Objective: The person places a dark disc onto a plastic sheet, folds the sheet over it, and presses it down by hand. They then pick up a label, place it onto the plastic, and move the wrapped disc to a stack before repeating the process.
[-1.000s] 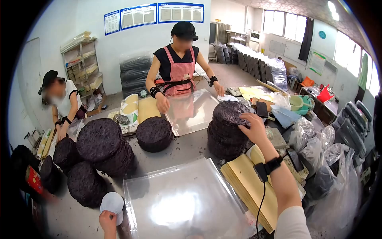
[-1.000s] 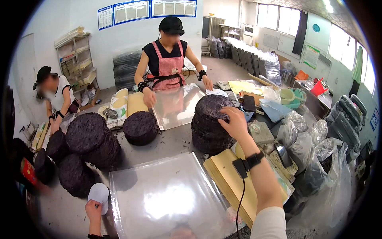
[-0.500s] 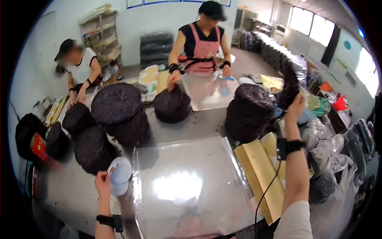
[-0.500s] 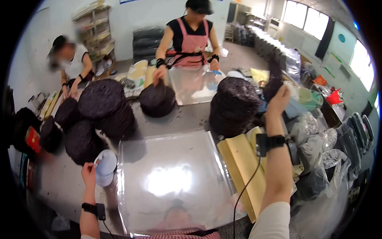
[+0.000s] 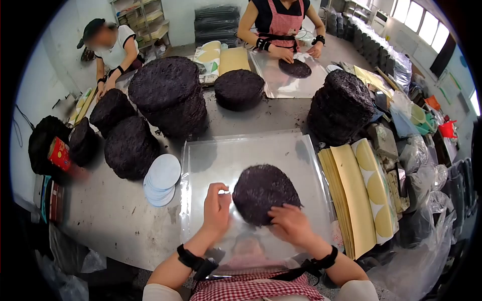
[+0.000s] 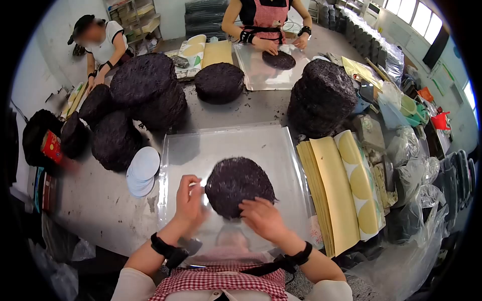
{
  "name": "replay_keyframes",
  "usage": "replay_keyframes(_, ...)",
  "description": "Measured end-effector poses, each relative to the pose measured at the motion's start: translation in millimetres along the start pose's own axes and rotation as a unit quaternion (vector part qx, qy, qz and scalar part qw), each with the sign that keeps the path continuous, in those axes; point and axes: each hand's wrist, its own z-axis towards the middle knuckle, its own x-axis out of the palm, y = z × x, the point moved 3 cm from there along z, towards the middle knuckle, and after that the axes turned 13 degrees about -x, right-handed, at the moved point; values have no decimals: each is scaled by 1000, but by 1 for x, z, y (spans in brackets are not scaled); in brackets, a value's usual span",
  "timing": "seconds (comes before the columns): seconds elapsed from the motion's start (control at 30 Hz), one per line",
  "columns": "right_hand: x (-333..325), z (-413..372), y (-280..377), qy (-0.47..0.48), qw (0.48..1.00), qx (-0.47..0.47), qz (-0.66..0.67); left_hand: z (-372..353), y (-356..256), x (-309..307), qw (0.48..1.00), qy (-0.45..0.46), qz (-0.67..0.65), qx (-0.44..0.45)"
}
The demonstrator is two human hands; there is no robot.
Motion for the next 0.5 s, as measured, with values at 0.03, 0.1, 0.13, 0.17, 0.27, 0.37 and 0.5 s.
replay_keyframes(0.03, 18, -8, 4, 63, 998, 12, 18, -1, 0, 0, 997, -21, 58, 49)
replay_keyframes(0.1, 22, -8, 9, 136, 990, 27, 39, -11, 9, 15, 908, 31, 347, 233)
replay_keyframes(0.13, 13, 5, 7, 100, 994, 48, 17, -11, 12, 19, 907, 20, 352, 230)
replay_keyframes(0.17, 6, 19, 0, 60, 995, 73, -5, -13, 15, 20, 905, 15, 359, 228)
replay_keyframes(0.27, 31, 25, -30, 132, 983, 83, -100, -6, 14, 9, 914, 89, 332, 216)
replay_keyframes(0.37, 44, 20, -42, 174, 972, 82, -135, 1, -6, -58, 895, 166, 349, 221)
replay_keyframes(0.5, 45, 22, -41, 168, 973, 97, -127, -65, -7, -97, 813, 342, 387, 269)
